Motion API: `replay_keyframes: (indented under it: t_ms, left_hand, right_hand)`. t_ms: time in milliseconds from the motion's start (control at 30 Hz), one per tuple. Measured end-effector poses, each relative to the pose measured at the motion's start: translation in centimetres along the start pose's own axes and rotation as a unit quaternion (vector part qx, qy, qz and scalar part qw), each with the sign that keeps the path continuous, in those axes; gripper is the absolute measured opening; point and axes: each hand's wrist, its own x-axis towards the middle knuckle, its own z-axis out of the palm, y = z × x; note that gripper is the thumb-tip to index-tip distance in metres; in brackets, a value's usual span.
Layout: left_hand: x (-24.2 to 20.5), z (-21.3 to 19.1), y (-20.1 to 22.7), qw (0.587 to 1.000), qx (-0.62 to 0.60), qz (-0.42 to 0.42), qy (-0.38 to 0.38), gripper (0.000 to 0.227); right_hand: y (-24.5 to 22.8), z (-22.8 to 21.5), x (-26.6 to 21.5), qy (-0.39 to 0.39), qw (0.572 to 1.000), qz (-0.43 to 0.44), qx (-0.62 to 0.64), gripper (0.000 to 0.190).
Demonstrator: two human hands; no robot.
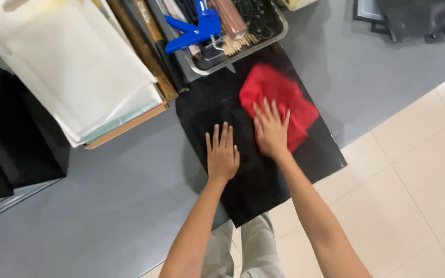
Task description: The person wipes a black rectangular panel with a red cloth on a gray table. They clean the surface thoroughly, moving the cloth across the panel, then flip the panel over to clean the other side. Finally, the person folds the panel and places it into a black bag.
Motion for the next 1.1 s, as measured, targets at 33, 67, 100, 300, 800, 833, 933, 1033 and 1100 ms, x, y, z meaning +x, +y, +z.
replay_keyframes:
  t_ms: [33, 67, 100, 300, 800, 833, 933, 1033, 1100]
  left_hand:
    - [0.2, -0.2, 0.1, 1.000, 0.002, -0.002, 0.001, 0.066]
    - [0.2, -0.4, 0.1, 1.000, -0.008, 0.001, 0.005, 0.064]
    - [0.2, -0.6, 0.2, 1.000, -0.018, 0.004, 0.009, 0.061]
    - [0.2, -0.7, 0.1, 1.000, -0.025, 0.004, 0.002, 0.062]
    - [0.5, -1.3, 0.7, 0.998, -0.004, -0.024, -0.061, 0.059]
    - [0.5, -1.0, 0.7, 0.998, -0.005, -0.024, -0.061, 0.059]
    - [0.7, -0.9, 0.6, 0.999, -0.022, -0.027, -0.035, 0.058]
    - [0.3, -2.2, 1.1, 0.999, 0.002, -0.014, -0.035, 0.071]
    - [1.2, -3.9, 1.8, 0.998, -0.040, -0.006, -0.045, 0.085]
  right_hand:
    - [-1.0, -0.4, -1.6, 0.001, 1.000, -0.002, 0.002, 0.051]
    - [-2.1, -0.7, -3.4, -0.015, 1.000, -0.009, 0.013, 0.050]
    - [-3.1, -1.1, -5.1, -0.031, 0.999, -0.016, 0.024, 0.049]
    - [-2.9, 0.4, -1.5, -0.011, 1.000, 0.007, -0.020, 0.050]
    - [-5.7, 0.0, -3.7, -0.043, 0.999, -0.020, 0.017, 0.052]
    - [-5.9, 0.0, -3.7, -0.043, 0.999, -0.021, 0.015, 0.052]
    - [-6.3, -0.2, -2.1, -0.021, 1.000, -0.006, 0.011, 0.050]
    - [-5.6, -0.2, 2.5, -0.062, 0.997, 0.008, 0.038, 0.051]
    - [-4.4, 1.0, 7.2, -0.064, 0.992, 0.059, 0.090, 0.050]
